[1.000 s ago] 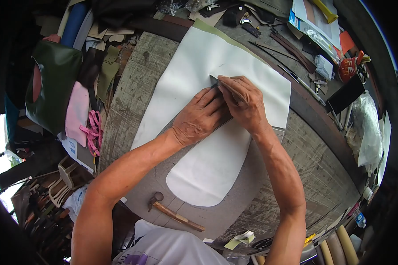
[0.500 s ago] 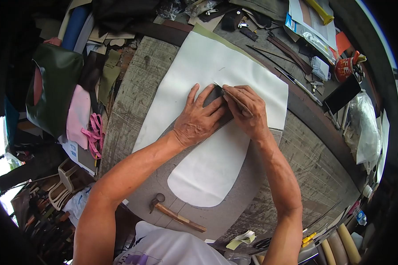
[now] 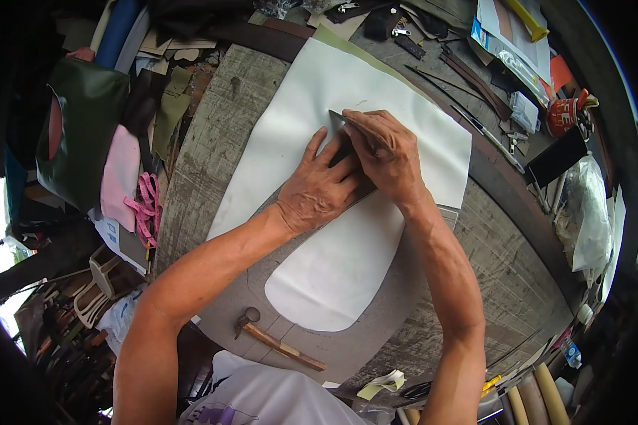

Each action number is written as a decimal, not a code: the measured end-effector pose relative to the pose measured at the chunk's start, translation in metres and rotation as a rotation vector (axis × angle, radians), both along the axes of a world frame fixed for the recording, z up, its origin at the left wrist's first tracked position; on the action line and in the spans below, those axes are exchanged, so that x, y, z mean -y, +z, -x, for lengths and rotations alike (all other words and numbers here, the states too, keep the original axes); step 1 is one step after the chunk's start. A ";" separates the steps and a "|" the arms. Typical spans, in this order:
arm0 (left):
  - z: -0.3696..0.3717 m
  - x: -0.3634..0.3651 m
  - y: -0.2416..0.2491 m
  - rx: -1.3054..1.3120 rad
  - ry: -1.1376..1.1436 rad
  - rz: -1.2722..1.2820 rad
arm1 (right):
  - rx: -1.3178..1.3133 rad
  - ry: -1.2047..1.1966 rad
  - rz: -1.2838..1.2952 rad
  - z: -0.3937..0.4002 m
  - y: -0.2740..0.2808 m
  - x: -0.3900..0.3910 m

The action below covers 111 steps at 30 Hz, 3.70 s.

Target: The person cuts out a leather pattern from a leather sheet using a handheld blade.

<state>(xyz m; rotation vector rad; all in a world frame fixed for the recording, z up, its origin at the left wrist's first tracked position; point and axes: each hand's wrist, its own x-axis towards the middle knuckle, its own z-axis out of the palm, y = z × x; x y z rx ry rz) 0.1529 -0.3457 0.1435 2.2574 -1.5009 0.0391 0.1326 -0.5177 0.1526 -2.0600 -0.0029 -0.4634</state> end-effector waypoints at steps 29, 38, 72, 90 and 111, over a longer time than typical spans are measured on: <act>-0.001 0.003 0.003 0.009 0.226 -0.058 | 0.000 0.020 -0.005 -0.007 -0.002 -0.004; -0.001 0.004 0.001 0.028 0.227 -0.076 | -0.021 0.048 -0.028 -0.034 -0.004 -0.012; -0.047 -0.008 0.001 0.048 0.468 0.032 | -0.112 0.063 -0.134 -0.127 0.024 -0.056; -0.043 -0.004 -0.003 0.164 0.489 -0.059 | -0.758 -0.723 0.251 0.070 0.022 0.059; -0.032 -0.101 0.037 -0.162 0.245 0.124 | -0.541 -1.713 -0.259 0.605 0.059 -0.078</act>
